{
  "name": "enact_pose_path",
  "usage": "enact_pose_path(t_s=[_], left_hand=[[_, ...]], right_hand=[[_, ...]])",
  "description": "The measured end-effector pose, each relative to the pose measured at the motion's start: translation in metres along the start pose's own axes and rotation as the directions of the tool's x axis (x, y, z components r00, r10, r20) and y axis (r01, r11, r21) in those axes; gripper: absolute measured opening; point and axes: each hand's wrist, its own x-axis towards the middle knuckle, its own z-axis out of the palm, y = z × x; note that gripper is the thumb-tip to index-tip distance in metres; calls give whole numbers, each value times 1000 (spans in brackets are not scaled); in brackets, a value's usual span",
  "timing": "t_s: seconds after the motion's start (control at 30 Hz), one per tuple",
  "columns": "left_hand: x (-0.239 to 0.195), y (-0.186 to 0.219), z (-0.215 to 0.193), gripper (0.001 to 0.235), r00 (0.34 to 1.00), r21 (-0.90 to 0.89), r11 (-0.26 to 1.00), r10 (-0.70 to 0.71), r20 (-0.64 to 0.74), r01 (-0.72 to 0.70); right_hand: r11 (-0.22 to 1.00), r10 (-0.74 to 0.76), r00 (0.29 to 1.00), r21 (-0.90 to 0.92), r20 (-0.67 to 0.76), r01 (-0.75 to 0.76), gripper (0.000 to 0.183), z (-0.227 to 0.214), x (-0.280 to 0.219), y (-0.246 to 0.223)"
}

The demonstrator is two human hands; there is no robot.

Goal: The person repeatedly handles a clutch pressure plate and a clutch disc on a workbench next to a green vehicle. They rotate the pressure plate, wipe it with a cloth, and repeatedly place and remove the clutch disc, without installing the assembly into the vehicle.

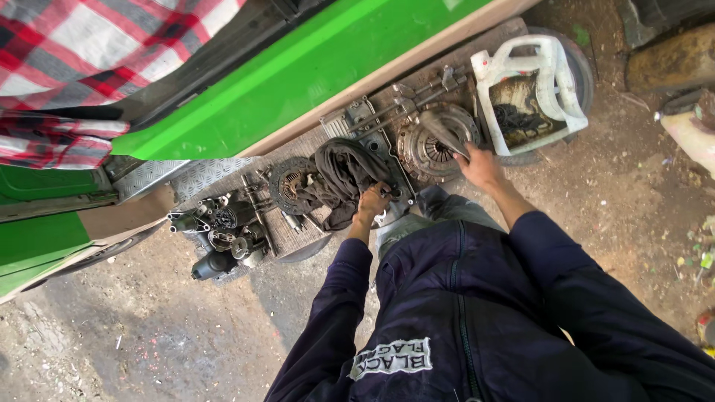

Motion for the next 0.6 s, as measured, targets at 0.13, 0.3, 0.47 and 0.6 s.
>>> enact_pose_path(t_s=[0.13,0.3,0.47,0.6], left_hand=[[2,-8,10,38,998,-99,994,-48,47,53],[1,-10,13,37,1000,-27,1000,-14,23,15],[3,-7,2,37,999,-21,998,52,-11,-52],[2,-6,-2,38,999,-3,999,40,1,-40]], right_hand=[[969,204,950,187,-238,-161,45,3,10,17],[943,204,976,285,-79,-174,43,-20,13,26],[963,148,989,231,-32,-136,50,-46,15,22],[930,220,973,288,64,-229,53,-44,17,25]])
